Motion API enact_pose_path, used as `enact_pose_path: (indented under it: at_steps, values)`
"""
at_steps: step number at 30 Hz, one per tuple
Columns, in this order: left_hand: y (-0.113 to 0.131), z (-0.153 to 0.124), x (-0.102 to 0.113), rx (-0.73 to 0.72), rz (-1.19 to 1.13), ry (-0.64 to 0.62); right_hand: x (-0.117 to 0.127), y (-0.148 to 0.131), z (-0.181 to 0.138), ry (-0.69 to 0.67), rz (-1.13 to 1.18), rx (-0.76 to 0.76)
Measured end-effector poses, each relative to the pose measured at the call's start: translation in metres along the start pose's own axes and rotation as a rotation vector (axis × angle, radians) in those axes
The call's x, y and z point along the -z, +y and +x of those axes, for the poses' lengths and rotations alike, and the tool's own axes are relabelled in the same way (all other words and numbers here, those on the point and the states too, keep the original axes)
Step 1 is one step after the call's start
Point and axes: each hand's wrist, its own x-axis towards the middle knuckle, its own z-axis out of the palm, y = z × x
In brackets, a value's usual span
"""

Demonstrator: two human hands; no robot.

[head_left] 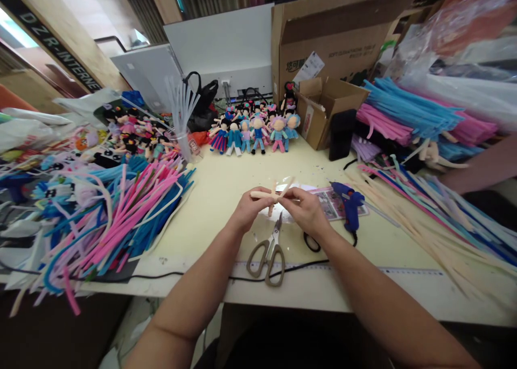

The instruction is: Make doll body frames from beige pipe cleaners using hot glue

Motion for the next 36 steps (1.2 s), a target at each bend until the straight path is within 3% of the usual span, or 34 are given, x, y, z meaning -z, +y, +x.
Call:
enact_pose_path:
  at_steps: [16,23,26,31,36]
  values:
    - [0.005,-0.001,0.007,-0.002,0.054,-0.107,0.007,-0.009,0.005,-0.249,0.320,-0.367]
    - [0.006,-0.002,0.008,-0.046,0.066,-0.132,0.004,-0.004,0.006,-0.241,0.392,-0.370]
    - [0.006,-0.002,0.004,-0.077,0.044,-0.104,0.003,-0.003,0.006,-0.175,0.361,-0.303]
    - [0.002,0.000,0.001,-0.023,0.108,0.143,0.004,-0.005,0.002,0.040,0.046,-0.006]
    - [0.000,-0.001,-0.002,0.093,0.117,-0.018,0.002,-0.008,-0.003,0.120,-0.352,0.298]
